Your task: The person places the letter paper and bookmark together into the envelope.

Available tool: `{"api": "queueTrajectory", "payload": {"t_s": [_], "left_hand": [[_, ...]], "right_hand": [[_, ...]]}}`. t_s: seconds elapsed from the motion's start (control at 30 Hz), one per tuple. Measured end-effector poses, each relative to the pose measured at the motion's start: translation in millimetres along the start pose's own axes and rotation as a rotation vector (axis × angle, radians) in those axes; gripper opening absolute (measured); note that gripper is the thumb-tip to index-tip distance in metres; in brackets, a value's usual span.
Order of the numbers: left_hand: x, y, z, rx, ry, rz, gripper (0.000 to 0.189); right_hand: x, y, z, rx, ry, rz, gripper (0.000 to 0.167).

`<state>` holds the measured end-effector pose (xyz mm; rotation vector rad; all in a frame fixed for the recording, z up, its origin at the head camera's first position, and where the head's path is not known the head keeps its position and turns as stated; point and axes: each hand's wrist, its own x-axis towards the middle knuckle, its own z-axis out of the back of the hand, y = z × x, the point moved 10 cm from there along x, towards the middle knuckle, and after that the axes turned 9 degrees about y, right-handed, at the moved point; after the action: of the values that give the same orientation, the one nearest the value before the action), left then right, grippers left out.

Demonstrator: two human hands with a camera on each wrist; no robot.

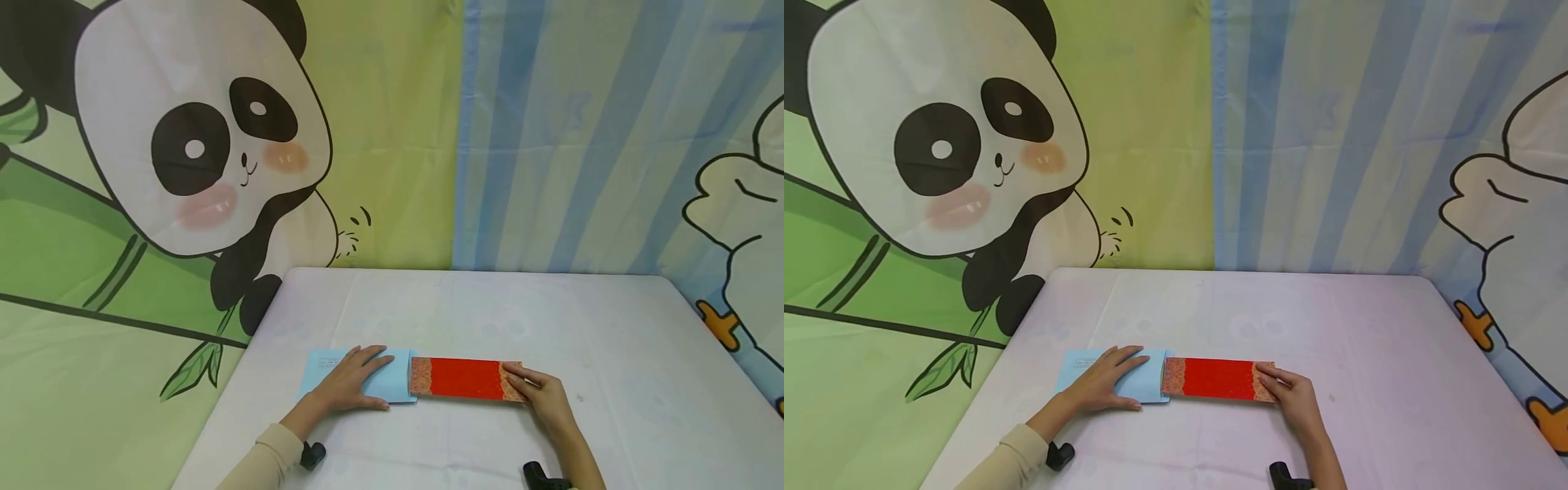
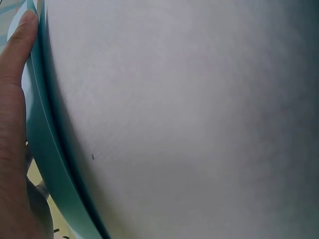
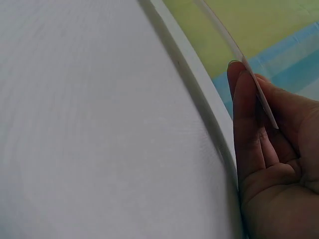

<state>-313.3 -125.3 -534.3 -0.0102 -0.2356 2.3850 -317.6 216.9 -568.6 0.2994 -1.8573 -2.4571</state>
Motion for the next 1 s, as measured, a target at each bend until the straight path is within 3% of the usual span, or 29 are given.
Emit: {"api": "queueTrajectory", "payload": {"t_s": [0.37, 1.0], "left_hand": [[0.7, -1.5, 0.3, 0.001, -0.005, -0.014, 0.093], [1.7, 1.6, -6.8, 0.019, 0.057, 0.030, 0.092]], "right_hand": [[4.4, -1, -6, 0.022, 0.011, -0.028, 0.051], [16.3, 11, -40, 0.080, 0.045, 0.043, 0.039]]}}
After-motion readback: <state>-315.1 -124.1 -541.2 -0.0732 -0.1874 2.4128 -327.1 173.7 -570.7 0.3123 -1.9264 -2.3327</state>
